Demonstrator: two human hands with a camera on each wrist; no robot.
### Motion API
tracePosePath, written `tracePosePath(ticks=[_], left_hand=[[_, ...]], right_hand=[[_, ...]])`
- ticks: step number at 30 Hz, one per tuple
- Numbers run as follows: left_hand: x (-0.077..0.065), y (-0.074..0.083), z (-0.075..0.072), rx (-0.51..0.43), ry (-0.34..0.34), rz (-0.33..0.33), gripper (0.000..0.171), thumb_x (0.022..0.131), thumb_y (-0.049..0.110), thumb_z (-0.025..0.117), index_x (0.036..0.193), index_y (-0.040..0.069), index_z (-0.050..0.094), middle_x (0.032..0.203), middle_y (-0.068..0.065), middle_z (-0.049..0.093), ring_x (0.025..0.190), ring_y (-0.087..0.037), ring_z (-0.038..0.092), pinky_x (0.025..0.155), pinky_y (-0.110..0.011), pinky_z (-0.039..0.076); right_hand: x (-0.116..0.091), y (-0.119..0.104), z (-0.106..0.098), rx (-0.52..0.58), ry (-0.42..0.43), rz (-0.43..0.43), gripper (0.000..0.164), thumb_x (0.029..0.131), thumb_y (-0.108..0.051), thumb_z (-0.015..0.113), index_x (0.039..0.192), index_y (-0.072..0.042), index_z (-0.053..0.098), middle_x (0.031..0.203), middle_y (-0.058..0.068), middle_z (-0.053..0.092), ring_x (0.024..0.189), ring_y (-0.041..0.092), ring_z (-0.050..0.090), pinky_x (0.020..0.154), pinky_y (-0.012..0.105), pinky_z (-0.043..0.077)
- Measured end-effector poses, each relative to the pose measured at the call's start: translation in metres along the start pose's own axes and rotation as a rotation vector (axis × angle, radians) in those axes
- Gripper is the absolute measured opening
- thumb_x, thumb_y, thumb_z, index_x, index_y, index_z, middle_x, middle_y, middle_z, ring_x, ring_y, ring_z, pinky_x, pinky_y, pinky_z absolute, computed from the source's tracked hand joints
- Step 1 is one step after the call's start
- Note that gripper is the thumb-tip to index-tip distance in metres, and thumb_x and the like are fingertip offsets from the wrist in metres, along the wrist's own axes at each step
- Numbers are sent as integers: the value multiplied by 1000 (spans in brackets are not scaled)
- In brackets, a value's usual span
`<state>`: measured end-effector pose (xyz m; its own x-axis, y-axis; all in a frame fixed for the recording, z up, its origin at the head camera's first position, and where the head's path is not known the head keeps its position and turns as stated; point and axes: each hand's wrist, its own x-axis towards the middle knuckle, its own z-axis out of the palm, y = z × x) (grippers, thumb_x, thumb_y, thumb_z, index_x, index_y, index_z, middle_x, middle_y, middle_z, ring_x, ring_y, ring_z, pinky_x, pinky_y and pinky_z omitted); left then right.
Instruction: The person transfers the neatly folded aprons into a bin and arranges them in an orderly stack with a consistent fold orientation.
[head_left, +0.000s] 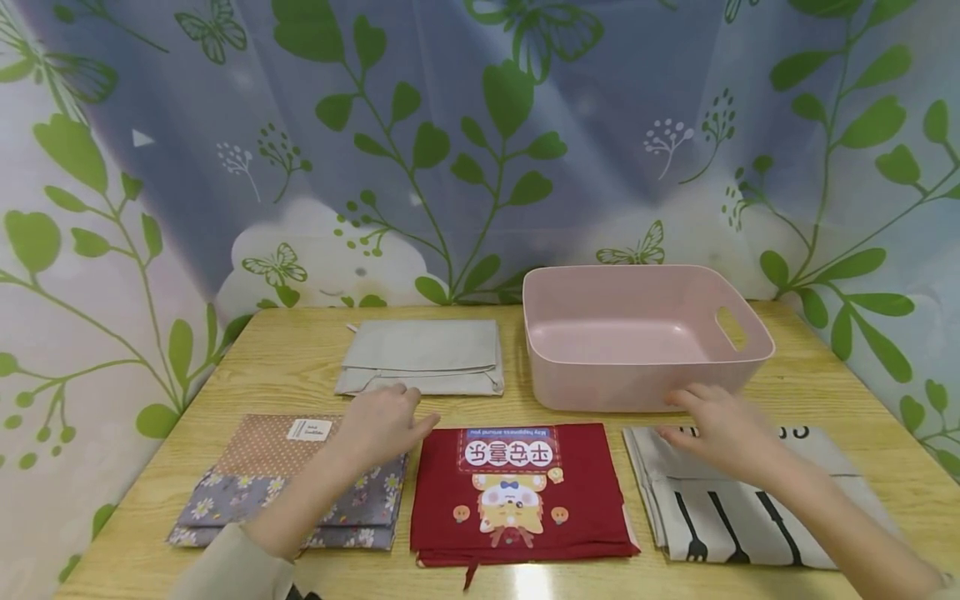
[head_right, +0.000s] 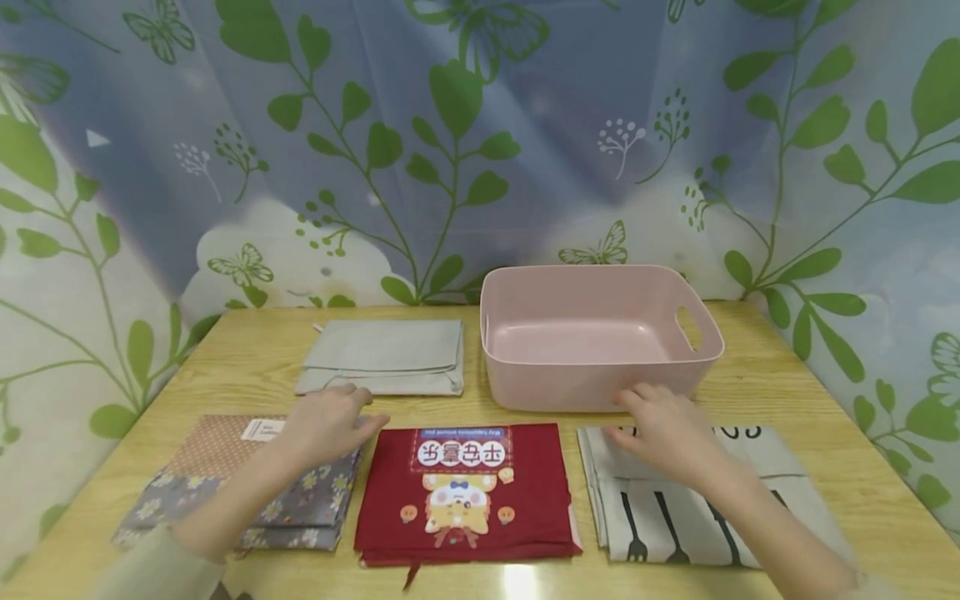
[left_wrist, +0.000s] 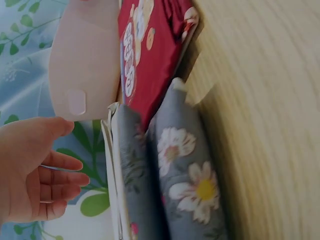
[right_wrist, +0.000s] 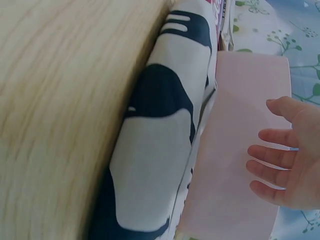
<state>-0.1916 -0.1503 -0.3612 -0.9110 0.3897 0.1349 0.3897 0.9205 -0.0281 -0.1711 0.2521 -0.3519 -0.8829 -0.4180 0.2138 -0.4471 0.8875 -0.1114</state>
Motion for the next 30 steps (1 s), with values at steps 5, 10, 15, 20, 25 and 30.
tracePosePath(ticks=[5,10,15,20,25,30], left_hand=[[-2,5,6,-7,23,12,38,87,41,61,86,3,64,68,-4,57,61,-21,58,54,-34,49],[-4,10,9,-55,9,-20,35,86,39,62,81,5,63,60,-1,53,51,-16,50,45,-31,44],[-5,15,10,-136,-48,-74,32,87,36,62,84,4,64,59,1,52,48,-12,45,42,-28,38],[-8,21,9,-224,-94,-130,29,87,34,62,80,6,62,54,1,45,46,-12,42,41,-26,33],[-11,25,8,-290,-130,-175,30,87,34,62,70,11,54,53,0,43,45,-12,40,40,-25,30],[-12,28,7,-329,-171,-203,35,88,35,61,65,11,50,54,-1,44,48,-14,41,43,-26,30]], right_hand=[[3,-7,6,35,-30,-12,37,82,-30,70,108,-4,64,104,13,62,96,36,57,75,52,49],[4,-14,10,93,-71,-1,39,83,-30,68,112,-5,62,110,14,61,102,36,56,78,53,48],[3,-21,12,194,-117,-8,41,85,-27,67,115,0,60,111,15,61,104,36,55,82,52,47],[5,-26,15,281,-159,-2,39,85,-23,67,115,1,59,108,13,62,98,32,58,80,48,49],[6,-33,18,357,-218,38,40,85,-22,67,116,1,58,106,13,63,96,32,59,78,46,51],[7,-39,21,386,-232,57,37,84,-21,67,113,1,59,101,12,64,93,29,61,76,44,51]])
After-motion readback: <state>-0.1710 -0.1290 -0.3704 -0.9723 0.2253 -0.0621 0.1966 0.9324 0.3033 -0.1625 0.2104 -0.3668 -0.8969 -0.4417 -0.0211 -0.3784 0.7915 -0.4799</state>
